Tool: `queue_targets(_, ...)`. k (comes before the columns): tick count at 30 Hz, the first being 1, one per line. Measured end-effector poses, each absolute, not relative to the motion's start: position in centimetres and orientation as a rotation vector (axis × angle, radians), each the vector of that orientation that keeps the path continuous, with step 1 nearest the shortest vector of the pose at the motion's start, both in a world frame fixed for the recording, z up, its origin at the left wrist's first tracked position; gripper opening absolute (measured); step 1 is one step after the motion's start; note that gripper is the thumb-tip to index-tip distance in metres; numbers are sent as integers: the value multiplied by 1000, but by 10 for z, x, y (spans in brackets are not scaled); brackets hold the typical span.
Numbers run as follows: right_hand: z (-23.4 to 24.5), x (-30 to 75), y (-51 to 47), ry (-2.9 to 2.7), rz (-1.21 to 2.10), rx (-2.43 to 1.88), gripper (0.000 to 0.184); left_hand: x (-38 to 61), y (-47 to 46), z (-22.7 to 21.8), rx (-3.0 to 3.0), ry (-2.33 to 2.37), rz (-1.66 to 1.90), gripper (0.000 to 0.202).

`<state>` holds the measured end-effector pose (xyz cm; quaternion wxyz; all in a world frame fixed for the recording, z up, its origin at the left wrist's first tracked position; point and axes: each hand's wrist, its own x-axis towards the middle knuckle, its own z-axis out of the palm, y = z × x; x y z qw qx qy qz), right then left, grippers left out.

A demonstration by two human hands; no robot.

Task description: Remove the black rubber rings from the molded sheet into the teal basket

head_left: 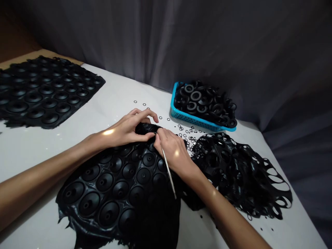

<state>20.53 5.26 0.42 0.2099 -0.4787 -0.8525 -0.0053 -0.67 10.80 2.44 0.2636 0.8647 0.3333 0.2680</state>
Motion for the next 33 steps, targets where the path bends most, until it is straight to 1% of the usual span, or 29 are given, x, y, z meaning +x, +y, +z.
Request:
queue_targets(6, 2, 209, 53, -2285, 44, -1234, 25, -8, 109, 30, 2304, 864, 676, 33)
queue_targets(11, 4, 214, 49, -2178, 228, -1189, 26, -7, 108, 38, 2208, 762, 621, 32)
queue_targets(16, 2, 215, 45, -2031, 402, -1167, 28, -6, 110, 38, 2122, 682, 635, 25)
queue_targets(21, -1, 218, 48, -2028, 494, -1095, 30, -10, 115, 39, 2070, 628, 589, 21)
queue_targets(24, -1, 221, 49, -1860, 520, -1144, 35, -17, 116, 39, 2075, 637, 551, 18)
queue_targets(26, -1, 222, 49, -1814, 575, -1178, 35, -22, 115, 38, 2062, 686, 536, 23)
queue_targets(29, -1, 222, 48, -1907, 671, -1124, 35, -28, 114, 37, 2070, 744, 504, 36)
queue_targets(33, 3, 223, 47, -1880, 616, -1072, 40, -28, 115, 38, 2111, 748, 506, 36)
